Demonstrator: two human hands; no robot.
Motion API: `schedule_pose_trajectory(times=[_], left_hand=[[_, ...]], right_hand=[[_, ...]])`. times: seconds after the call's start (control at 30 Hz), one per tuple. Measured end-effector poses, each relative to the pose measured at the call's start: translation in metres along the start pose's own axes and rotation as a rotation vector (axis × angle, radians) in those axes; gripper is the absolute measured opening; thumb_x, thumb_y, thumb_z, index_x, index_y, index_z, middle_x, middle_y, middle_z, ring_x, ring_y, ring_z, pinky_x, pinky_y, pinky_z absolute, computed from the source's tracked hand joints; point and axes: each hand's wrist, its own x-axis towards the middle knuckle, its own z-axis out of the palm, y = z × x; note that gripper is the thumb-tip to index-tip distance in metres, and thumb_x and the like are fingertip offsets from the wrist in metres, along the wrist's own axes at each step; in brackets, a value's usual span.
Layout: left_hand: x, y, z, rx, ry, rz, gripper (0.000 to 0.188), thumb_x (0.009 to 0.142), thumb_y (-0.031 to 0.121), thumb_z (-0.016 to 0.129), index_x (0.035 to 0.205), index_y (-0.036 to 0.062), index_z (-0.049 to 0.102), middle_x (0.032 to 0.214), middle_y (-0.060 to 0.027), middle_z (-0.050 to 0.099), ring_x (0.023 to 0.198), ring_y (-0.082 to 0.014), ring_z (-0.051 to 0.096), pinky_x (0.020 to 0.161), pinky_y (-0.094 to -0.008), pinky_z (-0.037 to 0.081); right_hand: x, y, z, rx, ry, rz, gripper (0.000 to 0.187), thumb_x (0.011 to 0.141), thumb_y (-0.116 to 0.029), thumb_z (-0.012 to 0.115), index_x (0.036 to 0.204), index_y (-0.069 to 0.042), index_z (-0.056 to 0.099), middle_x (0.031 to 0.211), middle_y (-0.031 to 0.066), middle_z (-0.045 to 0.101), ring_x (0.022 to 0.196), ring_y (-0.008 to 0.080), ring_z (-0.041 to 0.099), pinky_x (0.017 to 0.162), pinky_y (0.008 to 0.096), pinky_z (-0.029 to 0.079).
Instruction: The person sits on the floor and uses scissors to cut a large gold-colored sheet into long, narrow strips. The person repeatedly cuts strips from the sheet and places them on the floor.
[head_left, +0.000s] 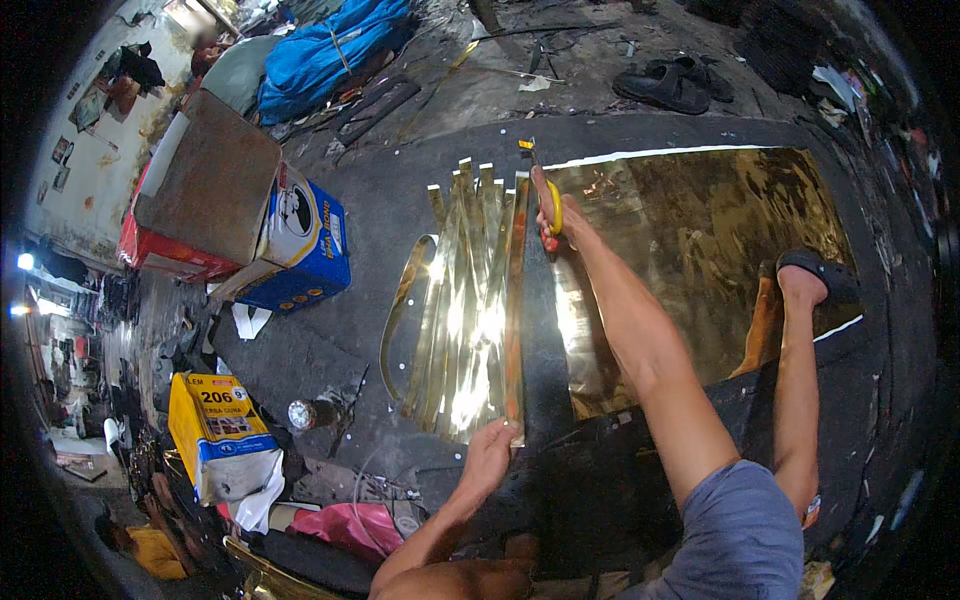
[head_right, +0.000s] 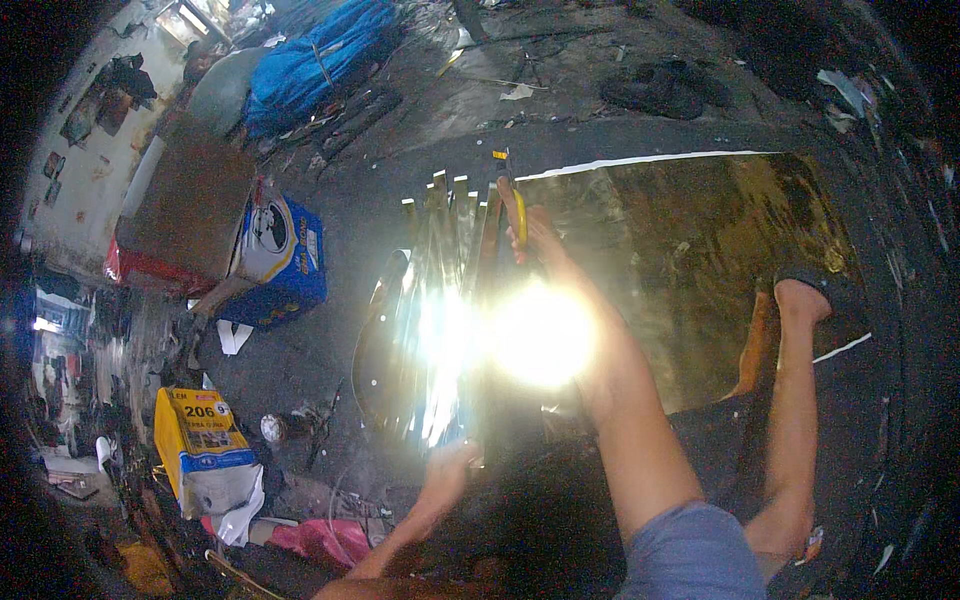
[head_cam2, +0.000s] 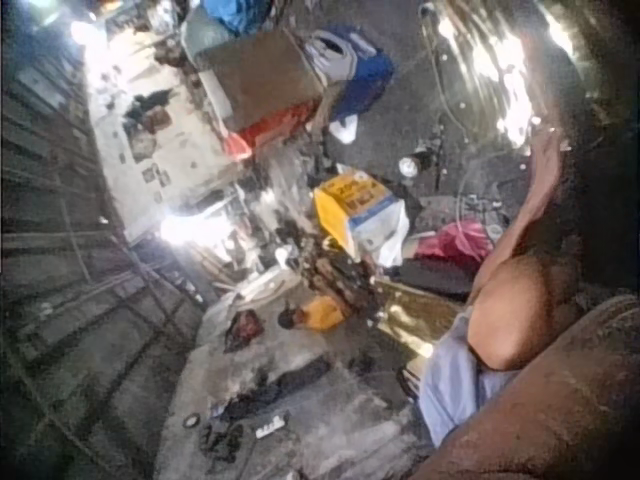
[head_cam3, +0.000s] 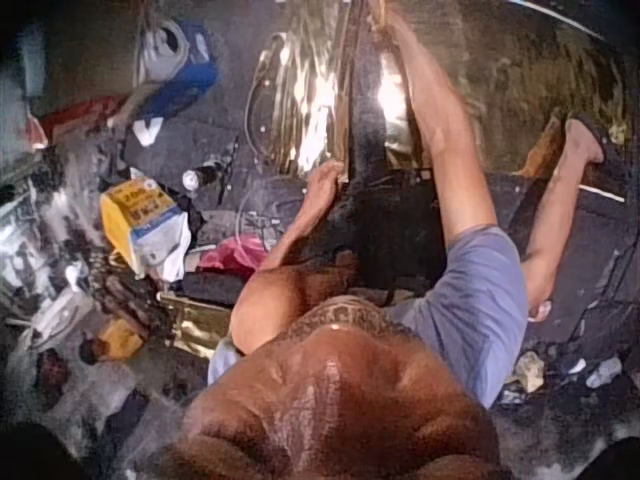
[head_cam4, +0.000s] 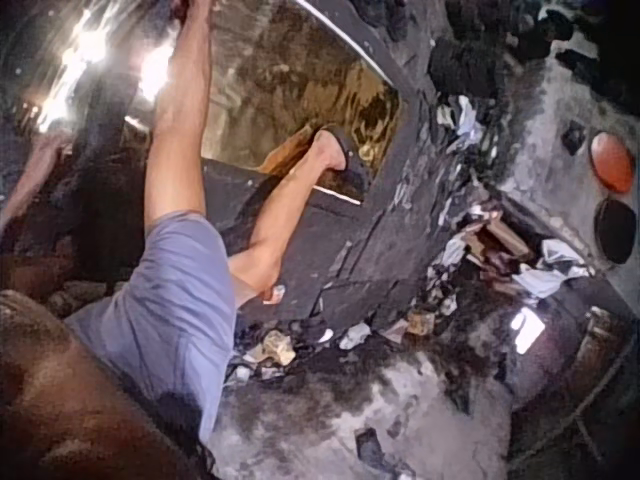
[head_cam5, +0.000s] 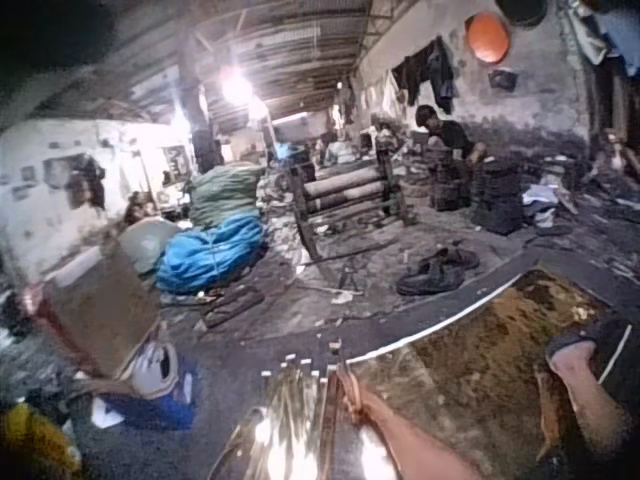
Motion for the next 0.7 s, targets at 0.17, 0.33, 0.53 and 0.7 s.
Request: schedule_pose_trajectory(times=[0.17,0.33,0.53,0.7], left_hand=[[0.025,-0.016,-0.011,0.892,0.543,0.228,0.053,0.076,0.023,0.069,0.120,-0.0001,0.049,0.099,-0.0206,0.052,0.092,-0.0352,0.052,0.082,-0.0430,0.041],[0.078,-0.072,0.055,0.416,0.134,0.546,0.056,0.078,0.010,0.067,0.126,-0.0014,0.041,0.113,-0.0229,0.053,0.109,-0.0374,0.052,0.088,-0.0445,0.044],[0.121,-0.096,0.115,0.014,0.246,-0.003,0.039,0.077,0.018,0.072,0.108,-0.0021,0.058,0.092,-0.0149,0.067,0.081,-0.0228,0.064,0.073,-0.0333,0.051],[0.104,-0.021,0.095,-0.077,0.061,-0.001,0.018,0.078,0.015,0.070,0.078,-0.0028,0.068,0.065,-0.0069,0.065,0.056,-0.0120,0.058,0.055,-0.0269,0.046]], right_hand=[[-0.041,0.013,-0.009,-0.049,0.047,0.045,0.080,0.075,-0.086,0.030,0.064,-0.008,0.046,0.049,0.0057,0.046,0.040,0.0178,0.052,0.040,0.0319,0.046],[-0.161,0.086,-0.026,0.168,-0.083,-0.032,0.077,0.080,-0.081,0.029,0.067,-0.008,0.048,0.050,0.0049,0.047,0.039,0.0170,0.048,0.039,0.0309,0.044],[-0.359,0.144,-0.055,0.090,-0.117,0.310,0.082,0.077,-0.083,0.032,0.077,-0.003,0.054,0.056,0.0054,0.050,0.044,0.0163,0.054,0.043,0.0291,0.047],[-0.460,0.164,-0.045,0.152,-0.167,0.558,0.083,0.075,-0.083,0.037,0.083,-0.002,0.055,0.060,0.0053,0.052,0.050,0.0164,0.056,0.047,0.0298,0.047]])
